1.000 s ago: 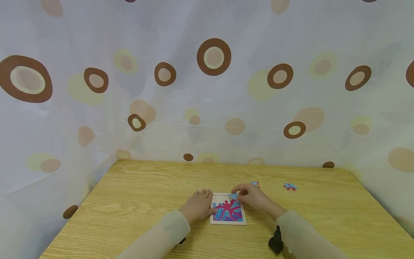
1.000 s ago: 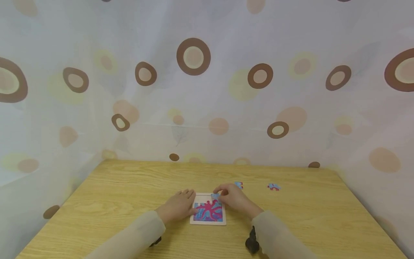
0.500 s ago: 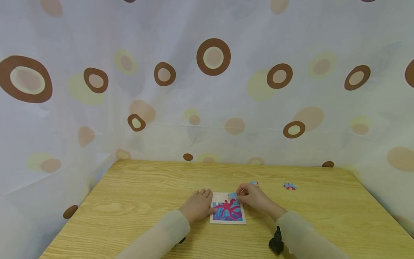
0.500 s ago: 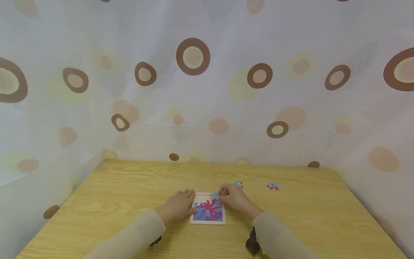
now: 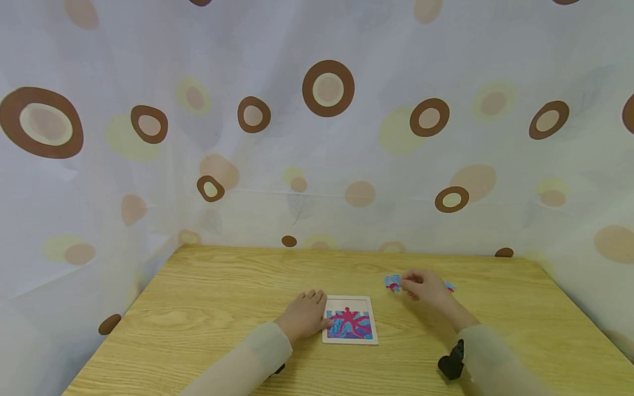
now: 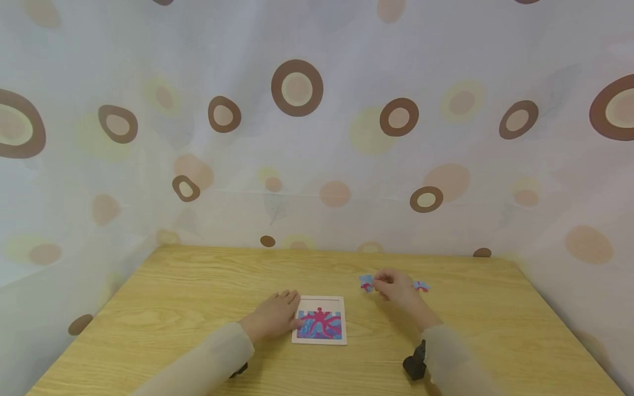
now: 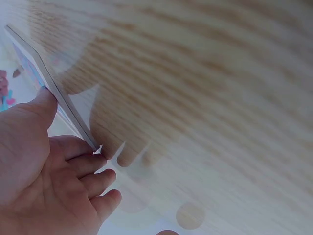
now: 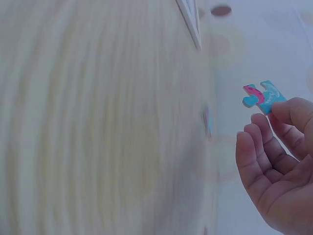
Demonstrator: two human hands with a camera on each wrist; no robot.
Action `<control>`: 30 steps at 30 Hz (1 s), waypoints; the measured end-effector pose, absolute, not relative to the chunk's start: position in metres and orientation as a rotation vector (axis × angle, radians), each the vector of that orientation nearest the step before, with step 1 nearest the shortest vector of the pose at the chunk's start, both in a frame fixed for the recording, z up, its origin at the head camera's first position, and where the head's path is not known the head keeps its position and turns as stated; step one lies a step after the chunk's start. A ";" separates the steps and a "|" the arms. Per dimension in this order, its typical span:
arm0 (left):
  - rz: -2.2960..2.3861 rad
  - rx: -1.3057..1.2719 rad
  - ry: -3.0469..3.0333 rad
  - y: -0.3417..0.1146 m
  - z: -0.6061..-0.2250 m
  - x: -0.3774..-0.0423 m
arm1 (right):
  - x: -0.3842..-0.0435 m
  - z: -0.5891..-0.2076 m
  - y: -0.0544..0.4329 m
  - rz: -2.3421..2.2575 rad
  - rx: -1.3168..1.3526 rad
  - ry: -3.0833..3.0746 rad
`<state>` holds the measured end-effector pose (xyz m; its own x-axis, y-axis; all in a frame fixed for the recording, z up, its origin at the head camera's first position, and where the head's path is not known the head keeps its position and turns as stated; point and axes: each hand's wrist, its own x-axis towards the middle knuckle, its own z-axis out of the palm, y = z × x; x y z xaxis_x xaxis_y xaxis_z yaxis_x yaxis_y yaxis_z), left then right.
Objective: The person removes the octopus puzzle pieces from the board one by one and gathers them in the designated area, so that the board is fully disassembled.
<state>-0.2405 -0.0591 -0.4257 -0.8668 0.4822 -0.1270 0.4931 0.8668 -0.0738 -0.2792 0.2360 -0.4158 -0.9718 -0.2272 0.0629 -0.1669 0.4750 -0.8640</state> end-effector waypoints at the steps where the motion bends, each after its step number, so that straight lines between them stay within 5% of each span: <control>1: -0.160 0.769 2.935 -0.059 -0.426 -0.241 | -0.280 -0.415 0.245 -1.530 -0.329 2.668; 17: -0.217 0.783 2.909 -0.058 -0.425 -0.241 | -0.284 -0.433 0.395 -1.464 0.209 2.822; 30: -0.196 0.774 2.920 -0.059 -0.429 -0.245 | -0.285 -0.447 0.431 -1.470 0.520 2.833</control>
<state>-0.2447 -0.0592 -0.4286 -0.8630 0.4845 -0.1431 0.4993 0.8612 -0.0950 -0.2848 0.4309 -0.4468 -0.9441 0.3233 -0.0652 0.2395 0.5361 -0.8095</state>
